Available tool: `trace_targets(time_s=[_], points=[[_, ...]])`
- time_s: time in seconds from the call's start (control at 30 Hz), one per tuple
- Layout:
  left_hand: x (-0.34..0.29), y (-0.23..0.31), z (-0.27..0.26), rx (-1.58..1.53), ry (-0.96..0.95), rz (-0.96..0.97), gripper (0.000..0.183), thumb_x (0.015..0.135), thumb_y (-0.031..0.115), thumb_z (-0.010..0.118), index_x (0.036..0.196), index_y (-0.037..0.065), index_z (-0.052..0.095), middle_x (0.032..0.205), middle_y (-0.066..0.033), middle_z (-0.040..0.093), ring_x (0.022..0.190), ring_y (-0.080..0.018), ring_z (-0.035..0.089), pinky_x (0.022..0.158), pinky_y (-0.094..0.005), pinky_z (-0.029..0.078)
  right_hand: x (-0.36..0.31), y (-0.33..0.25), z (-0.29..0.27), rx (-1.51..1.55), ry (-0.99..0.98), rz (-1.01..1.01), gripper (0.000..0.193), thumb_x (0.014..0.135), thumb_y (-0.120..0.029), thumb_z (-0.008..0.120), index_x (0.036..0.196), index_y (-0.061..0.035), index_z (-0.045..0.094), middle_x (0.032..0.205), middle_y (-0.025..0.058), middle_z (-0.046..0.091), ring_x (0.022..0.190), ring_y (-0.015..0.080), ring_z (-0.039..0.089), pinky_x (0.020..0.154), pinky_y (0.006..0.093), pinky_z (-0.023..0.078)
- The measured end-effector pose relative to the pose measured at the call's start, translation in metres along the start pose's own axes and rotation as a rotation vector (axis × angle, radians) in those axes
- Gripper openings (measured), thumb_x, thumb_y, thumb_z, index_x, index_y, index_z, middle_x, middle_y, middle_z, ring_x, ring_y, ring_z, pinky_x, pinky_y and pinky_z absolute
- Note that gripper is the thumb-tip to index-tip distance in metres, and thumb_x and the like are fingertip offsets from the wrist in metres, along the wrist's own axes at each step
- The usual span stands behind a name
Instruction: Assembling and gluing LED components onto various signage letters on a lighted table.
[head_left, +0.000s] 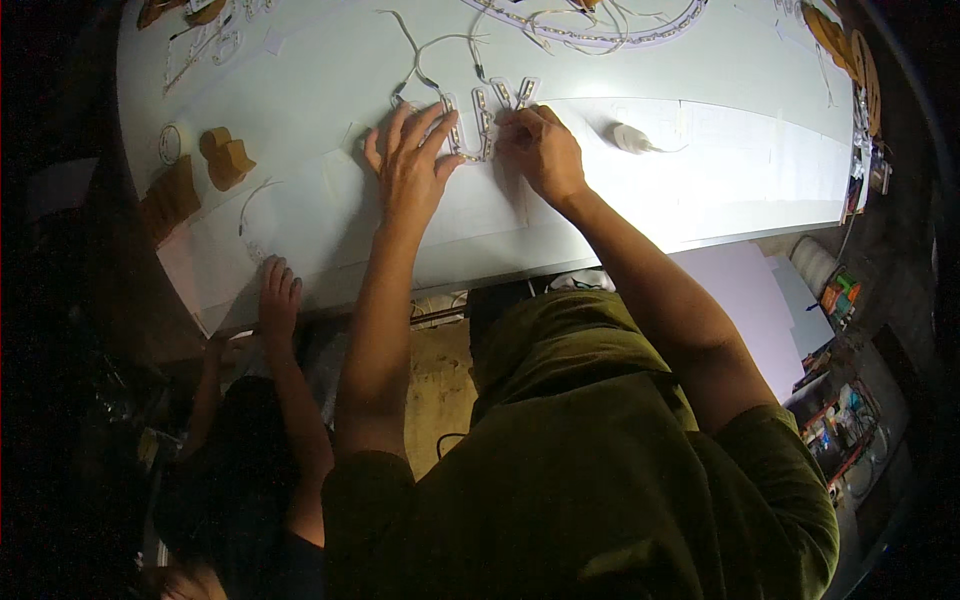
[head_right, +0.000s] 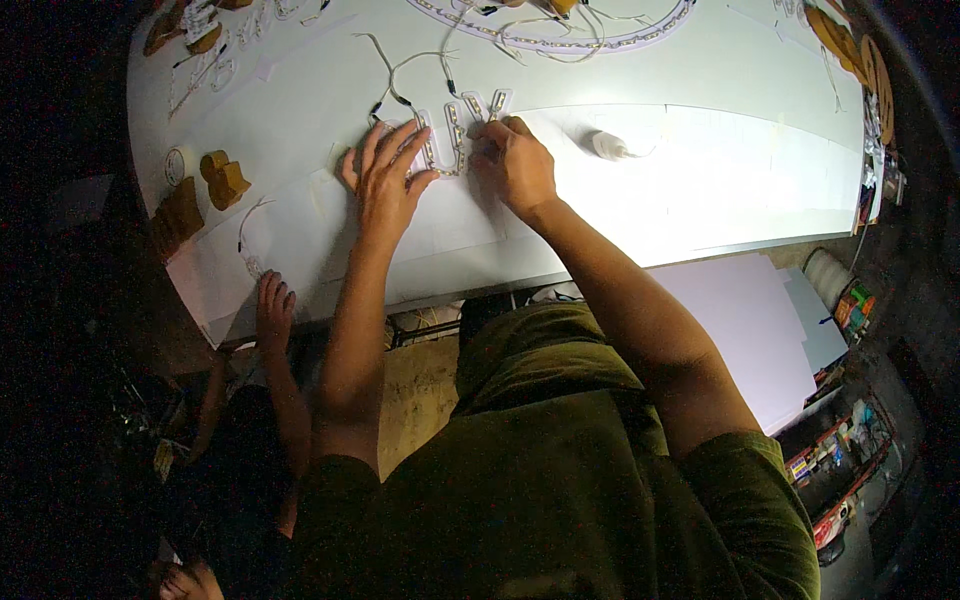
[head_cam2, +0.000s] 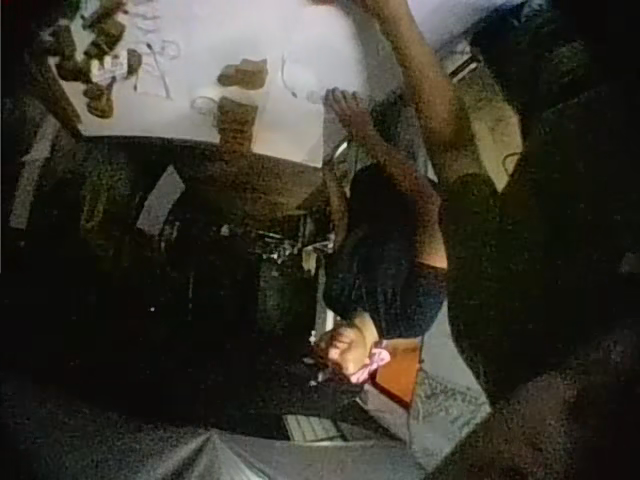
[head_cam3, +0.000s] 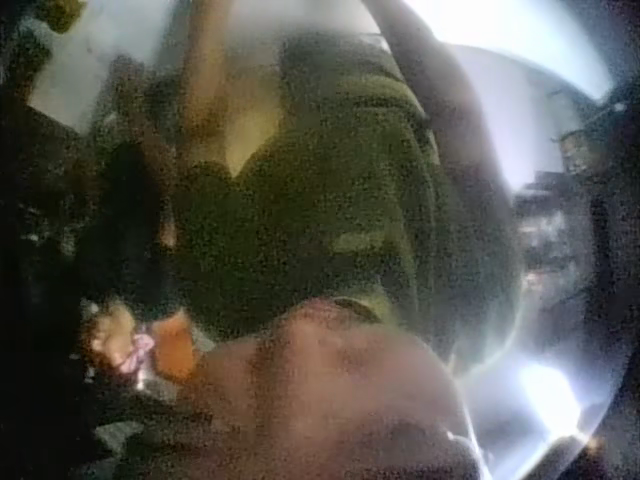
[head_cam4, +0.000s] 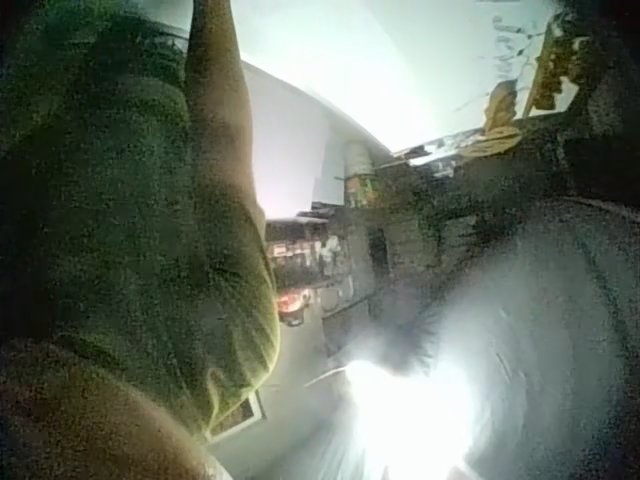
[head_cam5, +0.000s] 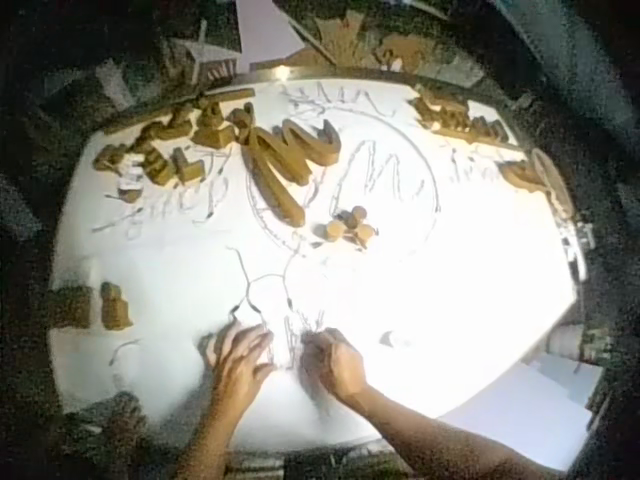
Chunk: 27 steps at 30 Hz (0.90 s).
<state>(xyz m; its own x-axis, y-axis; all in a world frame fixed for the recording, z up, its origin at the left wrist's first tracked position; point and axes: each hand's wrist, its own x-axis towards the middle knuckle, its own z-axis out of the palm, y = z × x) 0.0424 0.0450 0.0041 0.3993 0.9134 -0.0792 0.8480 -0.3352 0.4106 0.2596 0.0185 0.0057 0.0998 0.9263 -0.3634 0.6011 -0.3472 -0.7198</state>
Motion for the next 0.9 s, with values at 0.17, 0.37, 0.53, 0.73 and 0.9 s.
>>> trace_targets(time_s=[0.17, 0.37, 0.53, 0.73, 0.9], points=[[-0.0006, 0.0001, -0.0004, -0.011, -0.019, -0.007, 0.066, 0.078, 0.032, 0.088, 0.14, 0.025, 0.068, 0.15, 0.0051, 0.06, 0.146, -0.0264, 0.043, 0.118, -0.0569, 0.018, -0.0043, 0.0003, -0.001, -0.013, 0.011, -0.026, 0.031, 0.085, -0.014, 0.079, 0.116, -0.0119, 0.074, 0.111, 0.0098, 0.068, 0.097, 0.0292, 0.071, 0.086, 0.0389, 0.056], [-0.0003, -0.0009, 0.0014, -0.005, -0.017, -0.009, 0.067, 0.077, 0.032, 0.088, 0.141, 0.025, 0.068, 0.15, 0.0049, 0.06, 0.146, -0.0265, 0.043, 0.118, -0.056, 0.018, -0.0044, -0.0012, -0.0008, 0.018, 0.029, -0.033, 0.029, 0.084, -0.013, 0.079, 0.113, -0.0145, 0.074, 0.109, 0.0097, 0.068, 0.098, 0.0314, 0.07, 0.085, 0.0403, 0.056], [0.0003, -0.0021, 0.0025, -0.019, 0.052, 0.021, 0.064, 0.075, 0.029, 0.089, 0.137, 0.026, 0.07, 0.145, 0.0066, 0.061, 0.141, -0.0244, 0.046, 0.117, -0.056, 0.022, -0.0031, -0.0014, -0.0008, 0.008, 0.019, -0.027, 0.031, 0.083, -0.012, 0.08, 0.114, -0.0157, 0.074, 0.111, 0.0093, 0.069, 0.098, 0.0304, 0.071, 0.085, 0.0398, 0.056], [0.0, -0.0029, 0.0007, -0.021, 0.007, 0.015, 0.067, 0.076, 0.031, 0.088, 0.139, 0.025, 0.069, 0.148, 0.0049, 0.061, 0.144, -0.0268, 0.044, 0.118, -0.0545, 0.019, -0.003, -0.0016, -0.0015, 0.047, 0.014, -0.037, 0.032, 0.084, -0.013, 0.08, 0.116, -0.016, 0.075, 0.112, 0.0088, 0.068, 0.098, 0.029, 0.071, 0.086, 0.039, 0.056], [0.0002, -0.002, 0.0004, -0.02, 0.005, 0.005, 0.067, 0.075, 0.032, 0.089, 0.139, 0.025, 0.069, 0.149, 0.0052, 0.061, 0.145, -0.0265, 0.044, 0.118, -0.0546, 0.019, -0.0029, -0.0011, -0.0016, 0.008, 0.007, -0.021, 0.031, 0.085, -0.012, 0.079, 0.116, -0.0152, 0.075, 0.113, 0.0091, 0.068, 0.097, 0.0295, 0.07, 0.086, 0.0397, 0.055]])
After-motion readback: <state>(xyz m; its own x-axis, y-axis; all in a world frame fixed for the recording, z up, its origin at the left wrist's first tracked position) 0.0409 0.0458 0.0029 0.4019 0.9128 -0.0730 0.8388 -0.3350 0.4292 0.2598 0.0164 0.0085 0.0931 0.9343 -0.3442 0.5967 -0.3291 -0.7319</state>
